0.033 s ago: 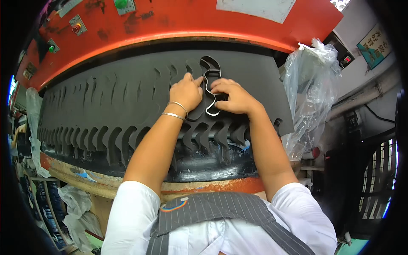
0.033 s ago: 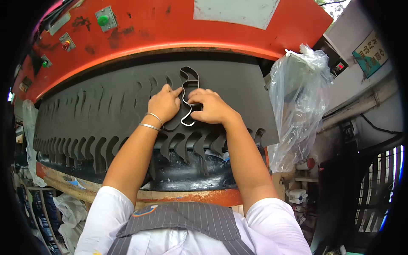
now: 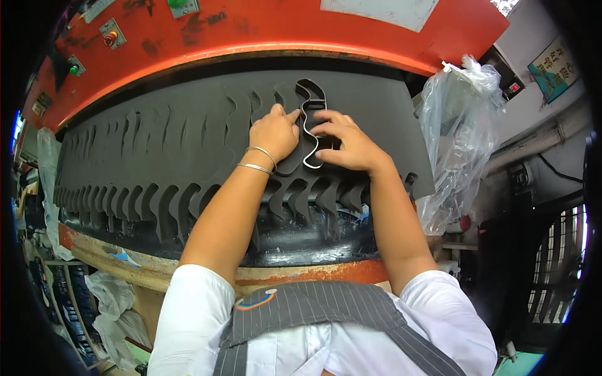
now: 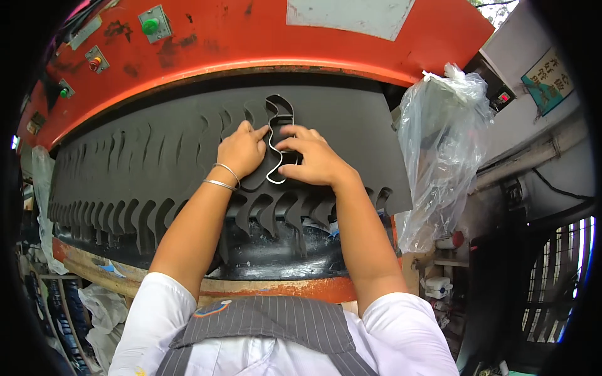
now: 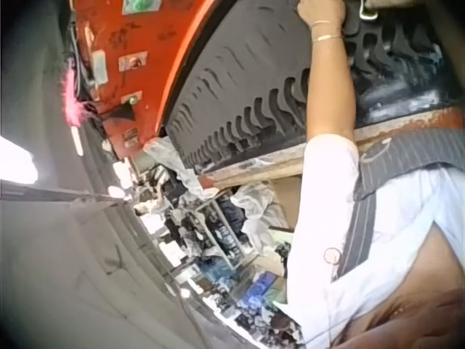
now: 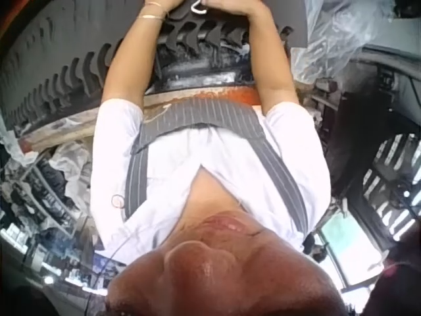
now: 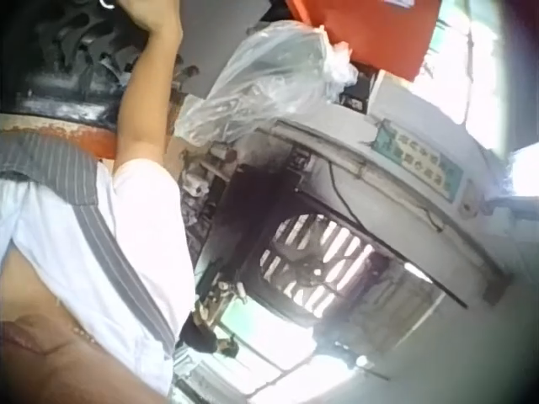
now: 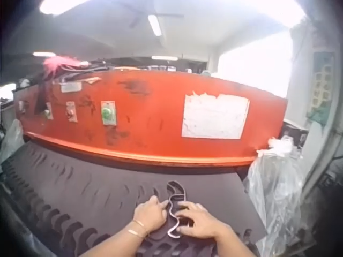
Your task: The recorder uses a die-cutting machine to cut shapes out of foam sheets and then gathers the cut pieces into a bag.
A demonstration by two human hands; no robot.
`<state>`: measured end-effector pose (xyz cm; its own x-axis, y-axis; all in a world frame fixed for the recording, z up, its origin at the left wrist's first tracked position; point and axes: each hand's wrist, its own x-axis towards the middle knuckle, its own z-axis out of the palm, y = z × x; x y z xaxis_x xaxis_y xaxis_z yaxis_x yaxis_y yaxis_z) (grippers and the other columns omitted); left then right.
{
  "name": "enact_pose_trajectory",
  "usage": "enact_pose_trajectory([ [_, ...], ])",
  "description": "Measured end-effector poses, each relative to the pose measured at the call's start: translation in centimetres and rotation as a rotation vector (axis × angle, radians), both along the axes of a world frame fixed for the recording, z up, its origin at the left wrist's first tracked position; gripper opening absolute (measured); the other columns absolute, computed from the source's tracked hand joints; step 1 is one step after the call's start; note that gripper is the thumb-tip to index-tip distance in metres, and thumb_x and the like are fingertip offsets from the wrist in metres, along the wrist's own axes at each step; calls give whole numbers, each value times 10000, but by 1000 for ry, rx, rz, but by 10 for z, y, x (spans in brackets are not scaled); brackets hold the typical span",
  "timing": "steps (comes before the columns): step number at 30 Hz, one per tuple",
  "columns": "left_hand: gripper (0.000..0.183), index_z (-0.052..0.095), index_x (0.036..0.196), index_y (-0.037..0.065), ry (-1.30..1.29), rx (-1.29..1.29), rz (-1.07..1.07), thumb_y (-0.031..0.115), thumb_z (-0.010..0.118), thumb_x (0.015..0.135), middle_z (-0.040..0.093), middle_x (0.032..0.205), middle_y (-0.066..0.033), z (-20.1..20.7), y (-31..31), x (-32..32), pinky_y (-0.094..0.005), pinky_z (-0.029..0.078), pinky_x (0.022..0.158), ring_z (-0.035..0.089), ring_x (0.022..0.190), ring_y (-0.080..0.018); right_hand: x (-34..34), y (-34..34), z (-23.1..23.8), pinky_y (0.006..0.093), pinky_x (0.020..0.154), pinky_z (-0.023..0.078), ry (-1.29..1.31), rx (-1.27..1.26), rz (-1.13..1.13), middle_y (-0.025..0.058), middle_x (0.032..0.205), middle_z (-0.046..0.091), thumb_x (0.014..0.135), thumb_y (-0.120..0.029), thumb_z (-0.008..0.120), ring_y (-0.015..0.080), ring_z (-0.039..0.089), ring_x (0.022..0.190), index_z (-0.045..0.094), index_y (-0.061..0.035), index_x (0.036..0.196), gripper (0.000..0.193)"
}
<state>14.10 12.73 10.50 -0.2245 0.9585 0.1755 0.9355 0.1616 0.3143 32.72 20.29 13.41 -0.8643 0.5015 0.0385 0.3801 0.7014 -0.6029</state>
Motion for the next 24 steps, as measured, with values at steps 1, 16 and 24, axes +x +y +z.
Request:
enact_pose_trajectory([
  [1,376,642,1207,209,-37,20,14,211,532,847,570,982,-95,2,1,-3,-425,515,752,631,876,-295,7,-9,1,450,1043,355,199,-11,-53,225,1424,389,687,-368,745,377,373,1316,613,-116,1203,590],
  [16,388,646,1204,207,-92,71,-106,177,560,827,557,971,-72,-5,3,-4,-389,491,748,613,884,-250,7,-50,-19,528,1093,249,23,418,-278,269,1298,513,579,-560,805,362,407,1319,506,-8,1244,915],
  [24,443,588,1266,86,-631,423,-51,239,677,860,627,1066,-80,24,-67,-131,-309,475,872,616,925,-161,18,-69,11,444,1019,368,322,415,-437,187,1285,531,661,-456,811,358,487,1193,461,-35,1335,868],
])
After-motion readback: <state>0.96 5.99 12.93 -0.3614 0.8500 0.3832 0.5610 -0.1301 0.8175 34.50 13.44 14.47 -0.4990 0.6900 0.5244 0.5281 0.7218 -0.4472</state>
